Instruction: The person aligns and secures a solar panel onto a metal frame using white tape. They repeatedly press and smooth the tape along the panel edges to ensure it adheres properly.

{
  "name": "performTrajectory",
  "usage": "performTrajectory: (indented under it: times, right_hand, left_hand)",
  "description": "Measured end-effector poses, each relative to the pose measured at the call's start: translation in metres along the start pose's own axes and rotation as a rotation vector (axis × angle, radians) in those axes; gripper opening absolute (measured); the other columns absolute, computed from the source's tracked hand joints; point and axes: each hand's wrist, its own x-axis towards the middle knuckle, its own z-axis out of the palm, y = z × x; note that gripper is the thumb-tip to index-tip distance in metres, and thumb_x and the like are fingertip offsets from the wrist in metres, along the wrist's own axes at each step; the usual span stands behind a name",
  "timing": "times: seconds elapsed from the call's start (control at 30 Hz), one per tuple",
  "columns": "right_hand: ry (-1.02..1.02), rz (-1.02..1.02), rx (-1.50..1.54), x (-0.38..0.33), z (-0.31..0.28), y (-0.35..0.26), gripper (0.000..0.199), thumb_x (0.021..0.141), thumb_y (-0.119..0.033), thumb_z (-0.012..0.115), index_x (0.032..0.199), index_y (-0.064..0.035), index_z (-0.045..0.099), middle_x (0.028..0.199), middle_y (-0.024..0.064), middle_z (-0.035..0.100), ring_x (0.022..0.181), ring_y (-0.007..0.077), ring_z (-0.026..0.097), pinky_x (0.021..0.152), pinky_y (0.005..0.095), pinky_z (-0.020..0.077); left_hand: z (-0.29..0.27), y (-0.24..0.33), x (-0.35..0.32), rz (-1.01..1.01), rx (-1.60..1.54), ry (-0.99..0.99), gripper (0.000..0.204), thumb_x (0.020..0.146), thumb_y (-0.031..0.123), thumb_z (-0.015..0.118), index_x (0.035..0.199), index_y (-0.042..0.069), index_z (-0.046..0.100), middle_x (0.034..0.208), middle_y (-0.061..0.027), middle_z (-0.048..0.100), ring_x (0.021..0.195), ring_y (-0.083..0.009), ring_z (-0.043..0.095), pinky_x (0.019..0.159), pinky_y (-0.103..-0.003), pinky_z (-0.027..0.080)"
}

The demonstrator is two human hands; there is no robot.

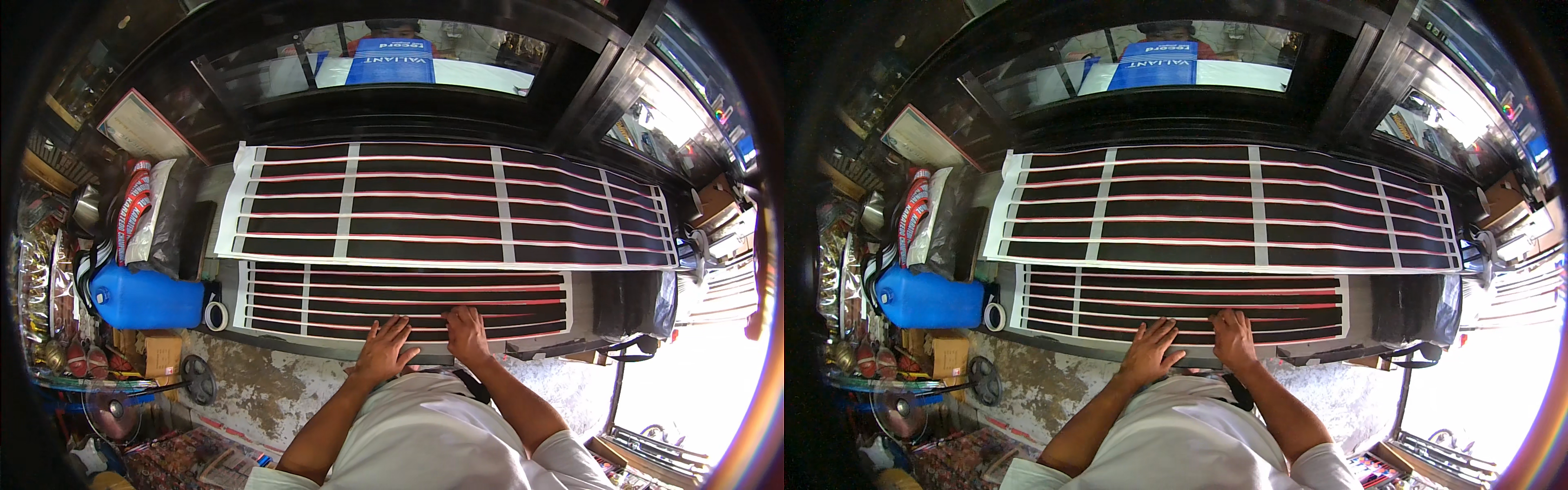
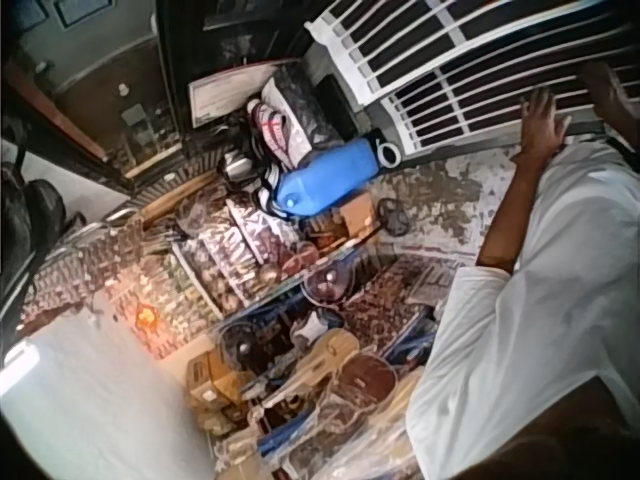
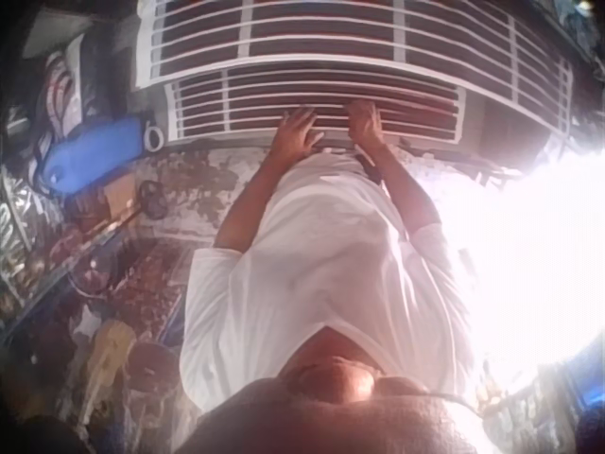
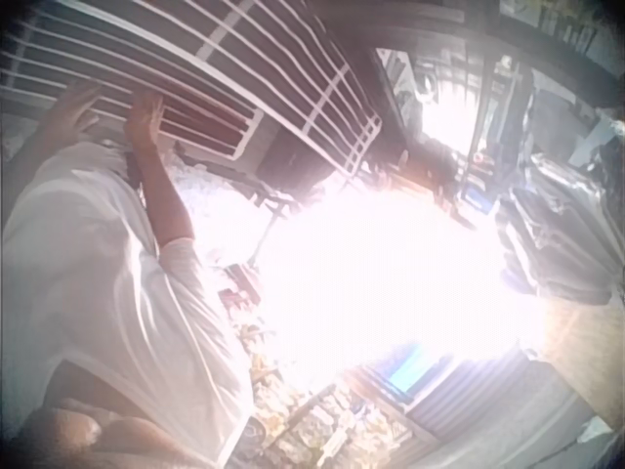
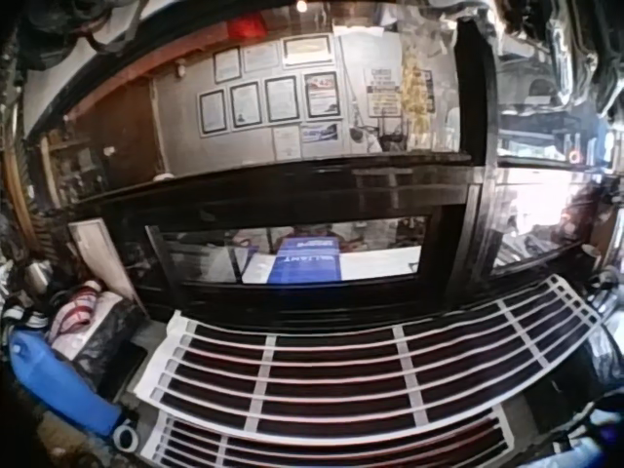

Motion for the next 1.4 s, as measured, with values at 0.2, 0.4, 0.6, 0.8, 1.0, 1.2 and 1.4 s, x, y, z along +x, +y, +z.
performTrajectory:
  times: [0.2, 0.4, 0.6, 0.8, 1.0, 1.2, 1.4]
  right_hand:
    - [0.024, 0.037, -0.006, -0.006, -0.007, -0.003, 0.032, 0.089, -0.002, 0.073, 0.120, -0.0094, 0.073, 0.113, 0.0110, 0.063, 0.109, 0.0366, 0.060, 0.095, 0.0512, 0.0496]
    - [0.040, 0.049, -0.022, -0.003, -0.001, 0.001, 0.024, 0.089, -0.003, 0.072, 0.113, -0.0072, 0.076, 0.110, 0.0122, 0.066, 0.103, 0.0365, 0.061, 0.092, 0.0511, 0.0503]
    - [-0.067, -0.003, 0.034, -0.022, -0.007, -0.003, 0.034, 0.089, -0.001, 0.068, 0.123, -0.0018, 0.076, 0.122, 0.0136, 0.070, 0.116, 0.0358, 0.066, 0.102, 0.0492, 0.0521]
    - [-0.092, 0.027, -0.010, -0.036, -0.029, -0.009, 0.044, 0.089, 0.000, 0.064, 0.133, 0.0052, 0.070, 0.138, 0.0182, 0.067, 0.130, 0.0365, 0.063, 0.111, 0.0496, 0.0492]
    - [-0.061, 0.100, -0.118, -0.051, -0.036, 0.009, 0.048, 0.089, -0.001, 0.063, 0.136, 0.0047, 0.069, 0.143, 0.0189, 0.066, 0.137, 0.0359, 0.061, 0.114, 0.0516, 0.0476]
    - [0.134, 0.252, -0.186, -0.069, -0.049, 0.056, 0.048, 0.091, -0.004, 0.065, 0.138, 0.0036, 0.068, 0.142, 0.0252, 0.064, 0.133, 0.0449, 0.060, 0.114, 0.0545, 0.0465]
    - [0.446, 0.705, -0.306, -0.101, -0.086, 0.158, 0.050, 0.087, -0.009, 0.076, 0.136, -0.0014, 0.068, 0.135, 0.0235, 0.064, 0.129, 0.0457, 0.058, 0.113, 0.0575, 0.0453]
  left_hand:
    - [0.005, 0.008, 0.013, 0.111, 0.060, -0.062, 0.074, 0.108, 0.059, 0.058, 0.156, 0.003, 0.058, 0.172, -0.0135, 0.047, 0.163, -0.0317, 0.037, 0.131, -0.064, 0.028]
    - [0.006, 0.018, 0.024, 0.160, 0.087, -0.094, 0.073, 0.109, 0.059, 0.057, 0.156, 0.002, 0.058, 0.171, -0.0136, 0.047, 0.162, -0.0318, 0.037, 0.130, -0.063, 0.030]
    - [0.006, 0.032, 0.037, 0.220, 0.131, -0.081, 0.072, 0.108, 0.057, 0.057, 0.152, 0.000, 0.060, 0.166, -0.0145, 0.052, 0.155, -0.0343, 0.045, 0.127, -0.063, 0.035]
    - [0.008, 0.044, 0.043, 0.250, 0.181, -0.067, 0.070, 0.108, 0.056, 0.057, 0.151, 0.001, 0.061, 0.166, -0.0140, 0.051, 0.149, -0.0332, 0.049, 0.125, -0.060, 0.037]
    - [0.015, 0.055, 0.059, 0.306, 0.218, -0.096, 0.071, 0.107, 0.056, 0.058, 0.152, 0.002, 0.060, 0.167, -0.0110, 0.050, 0.147, -0.0307, 0.049, 0.123, -0.057, 0.039]
    - [0.027, 0.069, 0.070, 0.349, 0.266, -0.128, 0.071, 0.108, 0.058, 0.056, 0.156, 0.006, 0.058, 0.172, -0.0083, 0.045, 0.146, -0.0300, 0.049, 0.120, -0.058, 0.041]
    - [0.025, 0.072, 0.065, 0.340, 0.197, -0.146, 0.071, 0.109, 0.058, 0.055, 0.157, 0.006, 0.057, 0.171, -0.0093, 0.047, 0.146, -0.0308, 0.050, 0.120, -0.058, 0.041]
